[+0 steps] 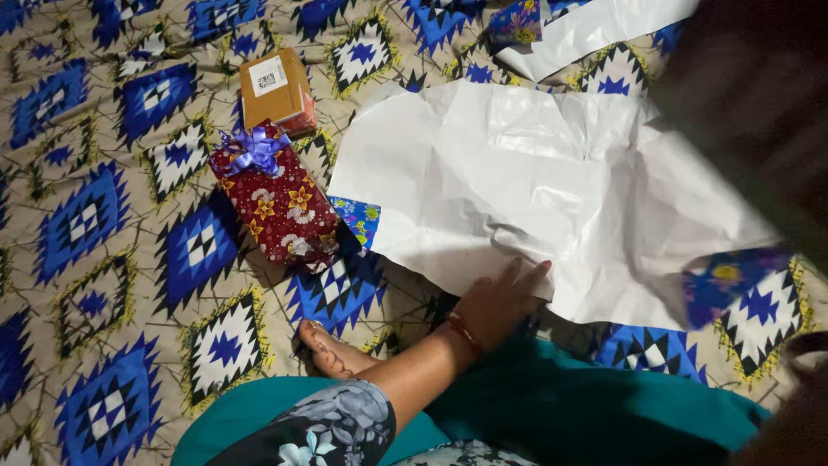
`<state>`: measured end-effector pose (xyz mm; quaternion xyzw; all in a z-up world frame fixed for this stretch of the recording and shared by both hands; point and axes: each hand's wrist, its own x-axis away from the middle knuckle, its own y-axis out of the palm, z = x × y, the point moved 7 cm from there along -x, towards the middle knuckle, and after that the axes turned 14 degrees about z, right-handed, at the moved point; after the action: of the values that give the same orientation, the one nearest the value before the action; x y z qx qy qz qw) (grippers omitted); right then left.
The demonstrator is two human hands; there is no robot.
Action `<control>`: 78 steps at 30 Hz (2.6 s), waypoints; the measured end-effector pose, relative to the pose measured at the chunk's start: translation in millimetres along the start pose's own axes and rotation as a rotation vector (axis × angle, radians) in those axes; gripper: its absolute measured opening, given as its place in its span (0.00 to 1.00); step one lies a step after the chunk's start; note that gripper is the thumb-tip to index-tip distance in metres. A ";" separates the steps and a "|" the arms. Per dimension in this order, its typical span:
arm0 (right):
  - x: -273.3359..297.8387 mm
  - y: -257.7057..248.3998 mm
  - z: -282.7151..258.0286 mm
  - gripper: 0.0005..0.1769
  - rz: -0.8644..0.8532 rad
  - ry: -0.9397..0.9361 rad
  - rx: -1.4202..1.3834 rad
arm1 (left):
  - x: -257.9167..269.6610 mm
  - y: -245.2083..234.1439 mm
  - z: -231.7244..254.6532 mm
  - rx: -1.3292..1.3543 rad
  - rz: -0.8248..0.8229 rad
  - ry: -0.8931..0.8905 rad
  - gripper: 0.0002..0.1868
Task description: The person wraps a small box with floral wrapping paper, secures it with tape, and ties a blue ribbon bow. They then place a larger box onto a sheet of wrapping paper and begin folding the paper around it.
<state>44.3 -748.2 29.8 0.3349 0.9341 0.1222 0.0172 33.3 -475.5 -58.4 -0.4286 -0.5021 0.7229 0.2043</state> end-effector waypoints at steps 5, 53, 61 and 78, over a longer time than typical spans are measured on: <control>6.3 56.5 -14.8 0.14 -0.175 -0.021 -0.153 | 4.7 18.2 -9.6 0.279 0.114 -0.213 0.31; -21.7 88.3 96.6 0.31 -0.124 0.176 0.753 | 37.5 -134.8 -176.6 -0.388 -0.210 -0.795 0.44; -20.7 88.1 97.5 0.31 -0.148 0.143 0.762 | 29.5 -142.8 -170.2 -0.503 -0.179 -0.775 0.56; -10.9 94.2 97.6 0.49 -0.200 0.270 0.694 | 38.2 -151.3 -195.6 -0.305 0.115 -0.804 0.21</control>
<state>122.4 -663.7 -42.7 0.2088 0.9419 -0.1604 -0.2085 153.2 -277.7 37.0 -0.1653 -0.6182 0.7599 -0.1139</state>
